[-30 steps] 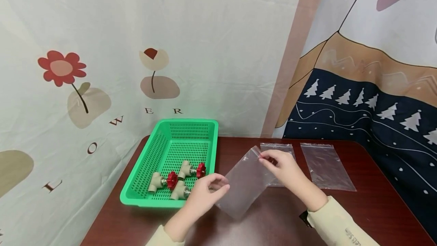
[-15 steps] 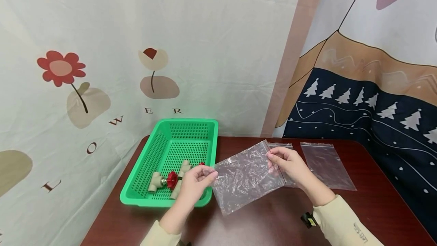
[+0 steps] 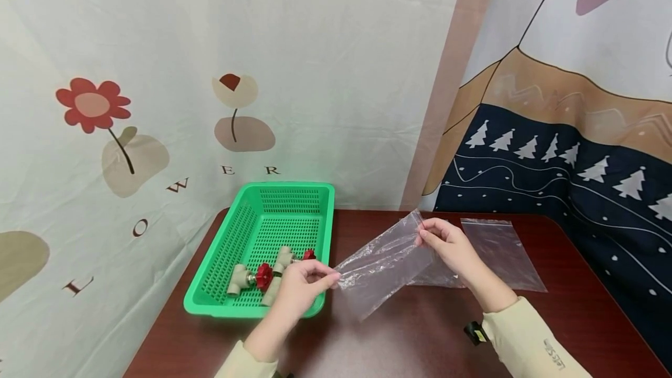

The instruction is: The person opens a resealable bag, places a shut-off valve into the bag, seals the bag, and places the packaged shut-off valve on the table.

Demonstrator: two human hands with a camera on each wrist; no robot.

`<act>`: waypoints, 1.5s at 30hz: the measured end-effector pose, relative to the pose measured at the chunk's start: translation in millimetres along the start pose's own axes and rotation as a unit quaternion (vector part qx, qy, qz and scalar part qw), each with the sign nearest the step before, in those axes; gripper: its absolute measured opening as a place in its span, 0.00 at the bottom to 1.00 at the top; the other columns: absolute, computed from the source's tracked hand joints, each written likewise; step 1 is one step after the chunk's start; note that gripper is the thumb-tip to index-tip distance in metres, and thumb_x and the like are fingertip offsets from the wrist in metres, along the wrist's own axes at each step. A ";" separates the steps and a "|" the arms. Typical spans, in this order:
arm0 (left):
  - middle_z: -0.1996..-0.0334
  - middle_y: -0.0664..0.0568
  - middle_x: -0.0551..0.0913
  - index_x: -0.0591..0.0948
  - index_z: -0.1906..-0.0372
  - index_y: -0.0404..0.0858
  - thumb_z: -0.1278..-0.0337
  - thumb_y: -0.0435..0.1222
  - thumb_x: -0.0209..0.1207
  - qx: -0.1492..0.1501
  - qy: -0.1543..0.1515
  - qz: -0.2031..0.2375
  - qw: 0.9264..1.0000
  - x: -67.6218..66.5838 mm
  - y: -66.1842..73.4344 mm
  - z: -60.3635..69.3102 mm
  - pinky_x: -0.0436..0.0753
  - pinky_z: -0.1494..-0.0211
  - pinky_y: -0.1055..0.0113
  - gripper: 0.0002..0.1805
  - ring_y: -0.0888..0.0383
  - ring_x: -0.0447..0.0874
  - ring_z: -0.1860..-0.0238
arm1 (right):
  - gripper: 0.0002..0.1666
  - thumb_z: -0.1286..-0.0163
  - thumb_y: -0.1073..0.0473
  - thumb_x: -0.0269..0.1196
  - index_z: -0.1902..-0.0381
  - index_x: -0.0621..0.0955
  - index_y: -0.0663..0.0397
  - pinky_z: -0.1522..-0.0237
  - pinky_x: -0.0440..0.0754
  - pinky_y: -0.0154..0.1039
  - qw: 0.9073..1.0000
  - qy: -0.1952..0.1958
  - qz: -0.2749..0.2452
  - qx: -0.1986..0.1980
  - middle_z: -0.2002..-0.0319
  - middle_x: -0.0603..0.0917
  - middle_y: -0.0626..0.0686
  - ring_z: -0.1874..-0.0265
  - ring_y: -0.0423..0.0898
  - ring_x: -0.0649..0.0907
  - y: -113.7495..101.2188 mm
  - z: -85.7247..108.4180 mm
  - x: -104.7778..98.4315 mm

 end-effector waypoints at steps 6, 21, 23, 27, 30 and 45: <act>0.67 0.40 0.85 0.84 0.62 0.33 0.52 0.36 0.69 0.050 -0.128 0.012 0.990 23.3 14.2 9.1 0.84 0.62 0.70 0.13 0.64 0.84 0.69 | 0.08 0.28 0.67 0.52 0.60 0.76 0.67 0.59 0.77 0.30 0.999 0.023 -0.002 -0.027 0.67 0.83 0.45 0.62 0.36 0.79 0.0 0.0 -6.6; 0.57 0.48 0.85 0.81 0.52 0.40 0.40 0.39 0.60 0.061 -0.122 -0.010 0.991 41.3 16.2 6.2 0.82 0.54 0.72 0.13 0.51 0.85 0.56 | 0.14 0.35 0.77 0.50 0.77 0.74 0.59 0.46 0.73 0.28 0.965 -0.088 -0.065 -0.237 0.64 0.81 0.51 0.50 0.40 0.77 -41.1 11.4 18.9; 0.55 0.49 0.84 0.80 0.49 0.42 0.39 0.39 0.60 0.063 -0.115 -0.022 0.991 43.5 17.0 5.1 0.81 0.53 0.72 0.14 0.51 0.84 0.53 | 0.16 0.36 0.78 0.50 0.78 0.74 0.57 0.43 0.71 0.28 0.959 -0.105 -0.050 -0.258 0.63 0.80 0.54 0.48 0.41 0.76 -46.3 13.9 23.8; 0.47 0.51 0.80 0.76 0.42 0.45 0.39 0.36 0.59 0.084 -0.100 -0.052 0.990 47.8 24.3 4.2 0.81 0.52 0.70 0.20 0.53 0.81 0.50 | 0.19 0.39 0.81 0.50 0.79 0.74 0.53 0.43 0.69 0.30 0.947 -0.131 -0.015 -0.291 0.64 0.80 0.56 0.50 0.45 0.75 -53.5 18.3 34.8; 0.41 0.47 0.74 0.72 0.38 0.42 0.41 0.30 0.59 0.126 -0.092 -0.065 0.986 51.2 45.4 7.7 0.83 0.56 0.68 0.24 0.48 0.80 0.51 | 0.23 0.42 0.83 0.50 0.80 0.74 0.49 0.47 0.69 0.34 0.941 -0.143 0.016 -0.306 0.65 0.81 0.53 0.54 0.46 0.74 -57.3 21.4 43.1; 0.55 0.58 0.78 0.83 0.56 0.47 0.42 0.35 0.62 0.222 -0.111 -0.114 0.962 68.7 63.6 5.8 0.79 0.60 0.71 0.09 0.60 0.79 0.59 | 0.25 0.51 0.86 0.54 0.84 0.74 0.47 0.61 0.73 0.35 0.910 -0.126 0.142 -0.368 0.69 0.82 0.49 0.61 0.45 0.73 -78.1 33.6 68.1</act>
Point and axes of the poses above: each hand's wrist, its own z-axis away from the middle knuckle, its own x-axis out of the palm, y = z × x, the point moved 10 cm from there along -z, towards the middle knuckle
